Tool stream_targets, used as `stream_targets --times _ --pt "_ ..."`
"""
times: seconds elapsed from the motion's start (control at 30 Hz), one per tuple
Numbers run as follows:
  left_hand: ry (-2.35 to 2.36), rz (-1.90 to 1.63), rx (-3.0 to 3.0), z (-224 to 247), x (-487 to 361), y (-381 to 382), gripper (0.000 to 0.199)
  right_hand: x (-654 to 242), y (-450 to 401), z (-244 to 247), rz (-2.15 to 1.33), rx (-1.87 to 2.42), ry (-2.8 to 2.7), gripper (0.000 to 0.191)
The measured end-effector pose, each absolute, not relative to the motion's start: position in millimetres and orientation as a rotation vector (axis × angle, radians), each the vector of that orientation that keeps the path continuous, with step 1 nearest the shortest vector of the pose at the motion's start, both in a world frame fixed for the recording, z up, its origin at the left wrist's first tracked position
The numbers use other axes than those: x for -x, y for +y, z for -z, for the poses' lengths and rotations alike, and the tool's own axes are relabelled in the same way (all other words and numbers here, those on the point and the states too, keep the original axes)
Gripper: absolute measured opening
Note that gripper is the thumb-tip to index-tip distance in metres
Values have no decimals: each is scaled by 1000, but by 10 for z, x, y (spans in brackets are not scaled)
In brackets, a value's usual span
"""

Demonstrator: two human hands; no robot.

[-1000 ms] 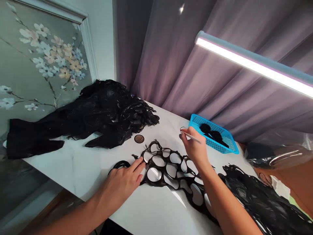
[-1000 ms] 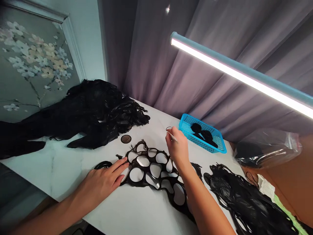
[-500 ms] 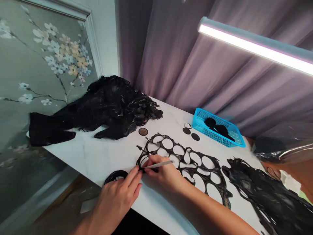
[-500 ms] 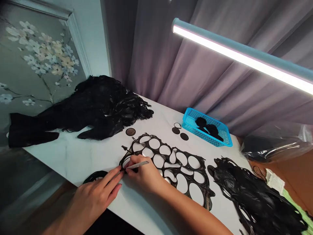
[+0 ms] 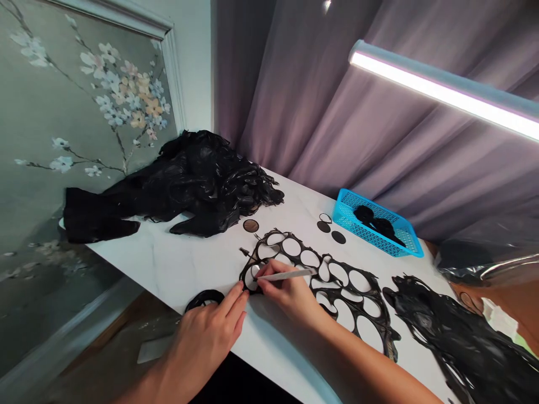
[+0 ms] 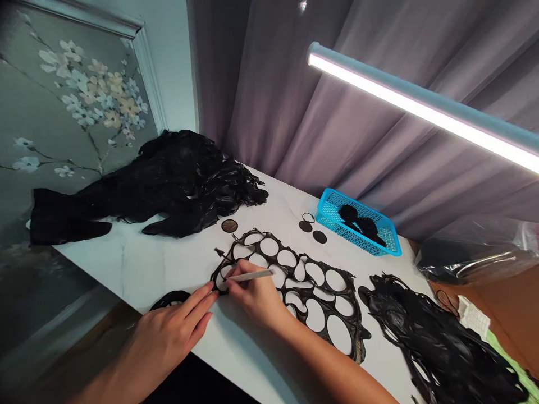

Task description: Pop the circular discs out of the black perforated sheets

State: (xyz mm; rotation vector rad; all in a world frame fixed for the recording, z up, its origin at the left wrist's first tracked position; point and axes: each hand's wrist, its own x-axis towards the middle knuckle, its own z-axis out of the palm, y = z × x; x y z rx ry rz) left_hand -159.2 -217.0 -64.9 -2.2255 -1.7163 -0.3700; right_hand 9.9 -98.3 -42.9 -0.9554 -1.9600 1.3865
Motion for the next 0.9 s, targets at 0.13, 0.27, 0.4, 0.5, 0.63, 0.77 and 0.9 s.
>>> stream_targets --times 0.13,0.27,0.4,0.5,0.63,0.77,0.9 --pt "-1758 346 2223 606 1655 -2117 33 -276 -822 342 -1400 1035 -1594 24" --pt "-1767 322 2159 555 1737 -2033 29 -533 -645 331 -1529 1056 -1065 29" --pt "-1625 436 2251 536 1637 -1993 31 -753 -498 316 -1612 1063 -678 33" --pt "-1537 465 2333 569 1466 -1990 35 -762 -508 257 -1746 1011 -644 28" --pt "-1559 320 2325 629 1322 -1964 36 -573 -731 271 -1873 911 -1054 20" --pt "-1576 245 2277 633 1319 -1948 35 -428 -957 412 -1646 904 -1689 16" --pt "-1598 254 2312 612 1359 -1967 35 -427 -1016 471 -1434 905 -1924 18"
